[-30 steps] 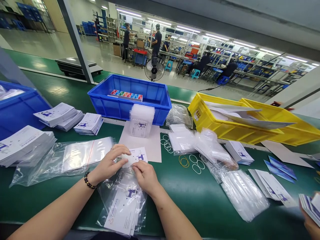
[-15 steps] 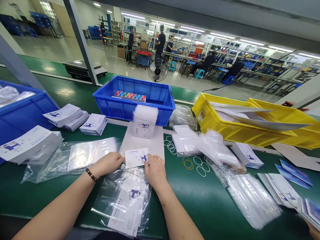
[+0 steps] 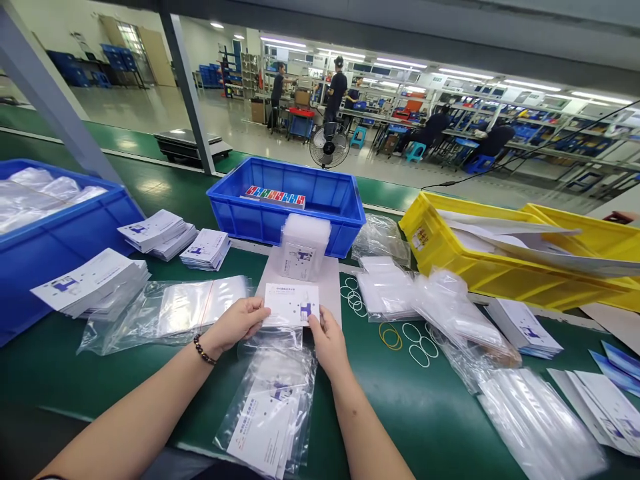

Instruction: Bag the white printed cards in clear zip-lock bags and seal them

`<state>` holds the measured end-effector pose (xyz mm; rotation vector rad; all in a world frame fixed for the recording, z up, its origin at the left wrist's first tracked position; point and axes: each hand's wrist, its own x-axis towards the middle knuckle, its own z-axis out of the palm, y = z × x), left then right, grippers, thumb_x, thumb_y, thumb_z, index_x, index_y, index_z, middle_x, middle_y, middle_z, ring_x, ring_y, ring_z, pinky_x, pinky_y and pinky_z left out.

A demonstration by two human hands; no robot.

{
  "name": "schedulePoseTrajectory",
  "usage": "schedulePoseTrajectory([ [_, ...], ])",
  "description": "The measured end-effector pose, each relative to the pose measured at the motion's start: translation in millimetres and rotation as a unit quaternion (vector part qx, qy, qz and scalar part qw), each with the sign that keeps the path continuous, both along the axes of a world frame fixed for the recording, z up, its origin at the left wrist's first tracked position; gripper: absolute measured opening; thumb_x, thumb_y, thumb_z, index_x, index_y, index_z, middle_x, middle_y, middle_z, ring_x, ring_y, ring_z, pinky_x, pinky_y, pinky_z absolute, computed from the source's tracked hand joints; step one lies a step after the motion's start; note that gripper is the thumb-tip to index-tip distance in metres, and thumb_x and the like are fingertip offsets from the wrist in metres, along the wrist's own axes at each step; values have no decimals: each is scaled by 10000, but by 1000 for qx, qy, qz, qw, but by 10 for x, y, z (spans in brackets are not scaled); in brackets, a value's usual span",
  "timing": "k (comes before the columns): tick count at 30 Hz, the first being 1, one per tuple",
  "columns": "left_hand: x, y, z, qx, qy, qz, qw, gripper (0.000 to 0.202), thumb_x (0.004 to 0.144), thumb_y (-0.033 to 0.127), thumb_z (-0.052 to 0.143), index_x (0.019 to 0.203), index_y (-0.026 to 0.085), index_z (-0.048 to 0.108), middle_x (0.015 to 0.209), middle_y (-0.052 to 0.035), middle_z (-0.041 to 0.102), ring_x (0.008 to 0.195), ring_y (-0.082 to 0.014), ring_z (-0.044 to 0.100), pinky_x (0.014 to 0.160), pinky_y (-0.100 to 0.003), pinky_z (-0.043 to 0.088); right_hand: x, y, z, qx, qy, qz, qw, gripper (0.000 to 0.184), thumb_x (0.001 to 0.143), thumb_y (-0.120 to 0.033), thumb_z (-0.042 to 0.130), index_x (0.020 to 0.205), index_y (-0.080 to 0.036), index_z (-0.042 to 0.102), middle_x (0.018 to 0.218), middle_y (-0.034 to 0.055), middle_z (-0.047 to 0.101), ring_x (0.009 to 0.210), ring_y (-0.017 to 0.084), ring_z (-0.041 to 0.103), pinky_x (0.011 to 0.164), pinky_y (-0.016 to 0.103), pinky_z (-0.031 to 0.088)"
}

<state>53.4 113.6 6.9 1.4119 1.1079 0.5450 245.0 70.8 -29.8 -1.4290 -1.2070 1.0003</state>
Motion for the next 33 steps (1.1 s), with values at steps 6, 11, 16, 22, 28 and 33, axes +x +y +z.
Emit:
schedulePoseTrajectory([
  [6, -45, -26, 31, 50, 34, -140, 988, 214, 701, 355, 549, 608, 162, 537, 563, 37, 503, 530, -104, 446, 517, -217, 339, 83, -14, 173, 22, 201, -89, 975, 475, 655, -394, 675, 1036, -201, 469, 673, -17, 639, 500, 134, 581, 509, 279, 494],
  [11, -29, -46, 23, 75, 17, -168, 983, 136, 678, 283, 583, 637, 161, 630, 770, -28, 622, 732, -165, 568, 669, -253, 433, 180, -27, 225, 39, 148, -84, 985, 383, 664, -362, 666, 961, -186, 500, 573, -34, 602, 451, 109, 527, 492, 256, 457],
  [16, -17, -51, -18, 61, -17, -141, 988, 152, 678, 301, 611, 639, 163, 659, 832, -51, 645, 791, -188, 589, 712, -271, 454, 246, -22, 240, 42, 87, -67, 993, 294, 672, -348, 646, 898, -176, 570, 588, -28, 590, 466, 91, 479, 487, 237, 417],
  [22, -5, -57, -32, 90, -4, -143, 986, 155, 693, 292, 601, 620, 166, 656, 729, -20, 622, 678, -146, 557, 634, -240, 442, 272, -45, 234, 35, 18, -20, 999, 244, 710, -363, 606, 873, -183, 626, 721, 19, 626, 582, 124, 518, 560, 259, 440],
  [28, 61, -94, -76, 84, -48, -96, 991, 190, 708, 312, 585, 618, 151, 633, 740, -28, 582, 631, -121, 522, 582, -227, 447, 143, -115, 315, -27, -79, 310, 947, 287, 766, -428, 556, 680, -187, 685, 795, 26, 586, 758, 144, 547, 729, 286, 435],
  [33, 80, -100, -60, -37, -110, -53, 992, 258, 623, 295, 668, 833, 158, 609, 856, -21, 579, 623, -103, 535, 568, -236, 460, 79, -134, 278, -67, -26, 283, 956, 175, 728, -337, 600, 702, -174, 659, 690, -9, 544, 607, 104, 480, 588, 242, 397],
])
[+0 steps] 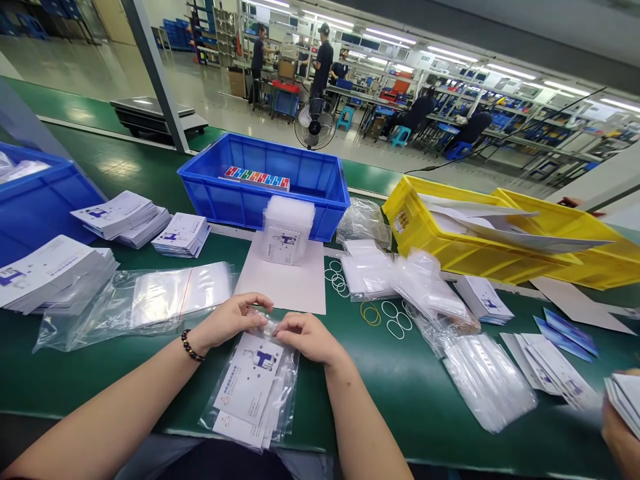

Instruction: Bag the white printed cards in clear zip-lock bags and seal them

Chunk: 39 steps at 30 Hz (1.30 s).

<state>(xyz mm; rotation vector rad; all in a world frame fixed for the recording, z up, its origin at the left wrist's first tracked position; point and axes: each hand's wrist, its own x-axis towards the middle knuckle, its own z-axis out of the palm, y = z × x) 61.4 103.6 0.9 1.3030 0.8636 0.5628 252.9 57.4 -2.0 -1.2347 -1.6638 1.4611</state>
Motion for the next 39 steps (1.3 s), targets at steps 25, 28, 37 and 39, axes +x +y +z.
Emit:
schedulePoseTrajectory([
  [25, 54, -44, 13, 40, 121, -105, 986, 135, 655, 272, 550, 590, 154, 545, 523, 40, 486, 500, -99, 440, 499, -223, 345, -219, -47, -60, 1, -63, -56, 996, 110, 707, -187, 520, 603, -175, 486, 538, -60, 431, 488, 71, 362, 475, 199, 296],
  [28, -5, -34, 99, 143, 211, -121, 959, 133, 694, 267, 527, 690, 162, 607, 676, -10, 598, 642, -157, 549, 605, -263, 422, -186, -57, -30, 66, -154, -24, 986, 87, 718, -146, 534, 637, -176, 521, 641, -32, 500, 594, 101, 457, 567, 223, 365],
  [37, -352, -927, -198, 452, 321, -55, 830, 483, 743, 256, 559, 1220, 248, 483, 1327, -91, 451, 1263, -318, 342, 985, -498, 375, -154, -124, 62, 95, -372, 5, 923, 291, 751, -242, 553, 1028, -153, 530, 1052, 93, 534, 977, 227, 506, 826, 327, 388],
  [39, -373, -1148, -399, 468, 314, -57, 824, 477, 759, 225, 537, 1231, 255, 476, 1356, -84, 424, 1291, -313, 304, 990, -489, 381, -179, -133, 58, 78, -395, 12, 915, 343, 760, -252, 526, 1088, -151, 516, 1104, 106, 527, 937, 221, 541, 783, 306, 391],
])
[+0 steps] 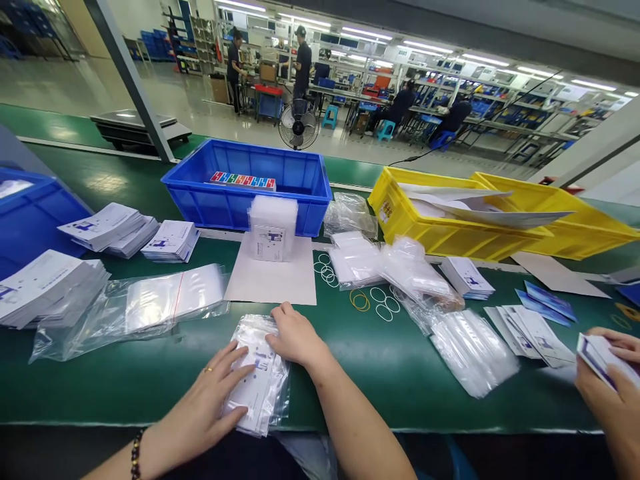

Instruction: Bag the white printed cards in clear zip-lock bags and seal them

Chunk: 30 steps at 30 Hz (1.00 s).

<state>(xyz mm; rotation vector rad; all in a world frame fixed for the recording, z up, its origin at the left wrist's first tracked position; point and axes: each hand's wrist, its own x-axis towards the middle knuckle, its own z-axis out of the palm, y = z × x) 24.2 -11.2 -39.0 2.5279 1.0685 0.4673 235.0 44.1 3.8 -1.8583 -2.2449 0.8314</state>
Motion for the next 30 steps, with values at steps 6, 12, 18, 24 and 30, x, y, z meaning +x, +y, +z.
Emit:
schedulePoseTrajectory([
  [6, 83, -184, -242, -23, -87, 57, 994, 436, 809, 223, 480, 1243, 261, 464, 1391, -93, 371, 1321, -311, 244, 1004, -513, 351, -36, 53, 9, -29, -56, 14, 998, 123, 728, -194, 521, 803, -156, 610, 793, 63, 638, 733, 190, 573, 580, 241, 322],
  [12, 157, 146, 3, -242, -358, 221, 875, 674, 758, 373, 554, 1355, 225, 278, 1368, -120, 386, 1231, -278, 407, 980, -436, 390, -49, -65, 360, 37, -26, 54, 998, 120, 754, -190, 510, 642, -163, 541, 667, 7, 575, 594, 110, 470, 535, 213, 281],
  [18, 201, 318, 561, -297, -475, 128, 818, 276, 732, 348, 600, 929, 159, 642, 910, -63, 677, 879, -204, 592, 840, -321, 452, -114, -352, 878, 169, 42, 92, 980, 92, 722, -132, 503, 637, -165, 516, 622, -21, 501, 555, 92, 393, 547, 213, 289],
  [24, 348, 388, 679, -254, -519, 108, 809, 180, 709, 312, 610, 804, 164, 649, 852, -36, 682, 861, -191, 589, 828, -305, 439, -33, -400, 540, 267, 277, -53, 921, 193, 712, -217, 550, 905, -198, 560, 855, 28, 586, 805, 160, 541, 771, 292, 414],
  [30, 451, 538, 545, -260, -541, 126, 790, 268, 653, 250, 608, 910, 184, 568, 936, -36, 651, 952, -201, 573, 875, -337, 413, -216, -345, -369, 225, 516, -249, 788, 715, 690, -426, 601, 1294, -187, 303, 1348, 141, 380, 1259, 262, 354, 1046, 447, 264],
])
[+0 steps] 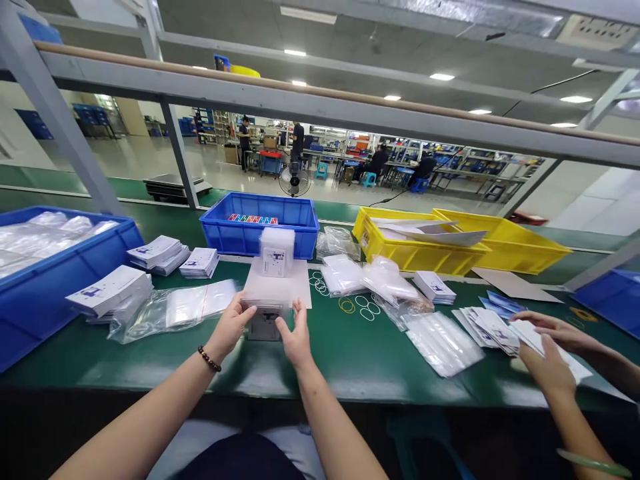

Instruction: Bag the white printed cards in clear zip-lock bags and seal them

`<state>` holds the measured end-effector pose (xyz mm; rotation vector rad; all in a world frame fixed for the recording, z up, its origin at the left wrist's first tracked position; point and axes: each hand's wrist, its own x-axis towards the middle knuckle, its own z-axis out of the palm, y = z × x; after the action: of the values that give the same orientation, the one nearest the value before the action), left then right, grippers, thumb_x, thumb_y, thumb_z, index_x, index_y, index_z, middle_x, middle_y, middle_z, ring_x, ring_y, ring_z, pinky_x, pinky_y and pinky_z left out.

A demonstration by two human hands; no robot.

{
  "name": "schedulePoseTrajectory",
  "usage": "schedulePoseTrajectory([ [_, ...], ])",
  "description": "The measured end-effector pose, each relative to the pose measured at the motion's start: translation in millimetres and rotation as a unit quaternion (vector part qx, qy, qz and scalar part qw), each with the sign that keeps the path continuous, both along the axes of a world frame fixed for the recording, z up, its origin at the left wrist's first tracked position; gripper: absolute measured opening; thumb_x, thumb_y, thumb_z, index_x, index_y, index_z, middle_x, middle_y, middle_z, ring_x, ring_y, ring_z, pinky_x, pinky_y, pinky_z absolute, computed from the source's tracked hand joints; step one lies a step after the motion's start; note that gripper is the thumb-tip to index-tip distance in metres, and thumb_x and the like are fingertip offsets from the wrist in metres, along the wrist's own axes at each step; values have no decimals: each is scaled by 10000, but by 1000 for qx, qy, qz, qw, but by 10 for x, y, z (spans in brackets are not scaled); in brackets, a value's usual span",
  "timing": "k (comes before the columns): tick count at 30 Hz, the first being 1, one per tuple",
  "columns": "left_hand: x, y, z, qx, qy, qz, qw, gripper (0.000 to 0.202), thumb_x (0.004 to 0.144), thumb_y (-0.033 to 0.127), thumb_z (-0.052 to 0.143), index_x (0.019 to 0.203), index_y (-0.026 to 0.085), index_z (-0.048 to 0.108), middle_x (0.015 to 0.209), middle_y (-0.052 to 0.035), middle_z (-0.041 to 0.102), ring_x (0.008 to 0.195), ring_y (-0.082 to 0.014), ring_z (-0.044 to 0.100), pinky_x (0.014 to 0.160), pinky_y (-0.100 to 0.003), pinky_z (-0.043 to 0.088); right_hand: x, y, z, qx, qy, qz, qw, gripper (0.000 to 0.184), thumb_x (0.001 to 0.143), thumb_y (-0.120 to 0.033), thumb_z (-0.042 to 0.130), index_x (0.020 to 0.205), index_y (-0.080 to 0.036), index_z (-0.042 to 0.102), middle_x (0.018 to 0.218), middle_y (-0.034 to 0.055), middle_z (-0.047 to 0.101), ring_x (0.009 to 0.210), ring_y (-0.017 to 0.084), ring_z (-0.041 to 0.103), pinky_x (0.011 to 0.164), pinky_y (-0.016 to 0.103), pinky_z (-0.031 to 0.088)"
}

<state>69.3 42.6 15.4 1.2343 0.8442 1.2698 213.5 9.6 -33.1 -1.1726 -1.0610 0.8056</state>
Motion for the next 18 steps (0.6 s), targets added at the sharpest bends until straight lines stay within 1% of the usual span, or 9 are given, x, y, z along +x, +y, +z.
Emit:
schedulePoseTrajectory([
  [2, -6, 16, 7, 0, 7, -6, 1000, 299, 635, 233, 598, 928, 185, 557, 971, -41, 639, 991, -205, 556, 900, -339, 395, -87, 13, -69, 23, 23, 18, 999, 701, 693, -416, 605, 1292, -186, 323, 1358, 124, 384, 1277, 256, 333, 1066, 433, 246],
  [6, -45, 31, 47, -14, 22, 0, 1000, 291, 624, 236, 584, 907, 179, 553, 944, -44, 632, 986, -212, 548, 909, -348, 382, -160, 38, 51, 74, 24, 32, 996, 589, 715, -344, 592, 1252, -201, 398, 1277, 81, 489, 1210, 234, 422, 1052, 402, 291],
  [8, -55, 33, 53, -22, 22, 10, 999, 297, 620, 242, 587, 907, 181, 539, 917, -39, 630, 963, -211, 555, 898, -359, 385, -155, 39, 119, 76, 18, 38, 996, 564, 720, -314, 581, 1247, -205, 409, 1261, 71, 507, 1191, 226, 443, 1046, 398, 303],
  [11, -45, 25, 53, -29, 11, 18, 999, 315, 622, 254, 588, 922, 185, 522, 907, -35, 639, 942, -205, 572, 886, -364, 394, -134, 29, 173, 68, -3, 52, 996, 579, 728, -283, 552, 1274, -206, 378, 1304, 69, 469, 1223, 215, 411, 1059, 396, 282],
  [13, -30, 12, 61, -35, 2, 16, 999, 314, 622, 259, 595, 920, 177, 539, 903, -41, 654, 938, -207, 581, 879, -362, 403, -114, 20, 181, 63, -18, 54, 996, 627, 726, -269, 540, 1310, -203, 323, 1333, 76, 439, 1234, 208, 404, 1056, 391, 288],
  [15, -12, -6, 78, -42, -13, 6, 999, 302, 617, 267, 605, 899, 164, 572, 895, -50, 669, 941, -216, 586, 873, -361, 409, -88, 9, 158, 47, -39, 51, 997, 686, 692, -241, 562, 1323, -192, 299, 1326, 88, 450, 1215, 214, 430, 1038, 390, 317],
  [16, -2, -16, 90, -46, -22, -1, 999, 294, 616, 273, 608, 886, 159, 587, 885, -53, 677, 935, -221, 589, 867, -362, 413, -75, 5, 133, 27, -60, 54, 996, 685, 664, -219, 578, 1303, -184, 335, 1293, 93, 487, 1187, 221, 461, 1020, 391, 339],
  [17, 8, -24, 103, -50, -31, -8, 998, 283, 616, 278, 609, 872, 156, 599, 871, -54, 683, 922, -223, 594, 859, -361, 417, -63, 5, 99, 2, -84, 60, 995, 636, 638, -195, 587, 1249, -174, 411, 1229, 96, 547, 1136, 233, 507, 991, 397, 371],
  [18, 20, -29, 117, -52, -38, -13, 998, 271, 617, 282, 607, 857, 155, 608, 858, -54, 687, 906, -223, 597, 849, -359, 421, -52, 10, 61, -25, -111, 69, 991, 538, 617, -173, 588, 1148, -163, 507, 1133, 96, 612, 1064, 245, 558, 953, 403, 406],
])
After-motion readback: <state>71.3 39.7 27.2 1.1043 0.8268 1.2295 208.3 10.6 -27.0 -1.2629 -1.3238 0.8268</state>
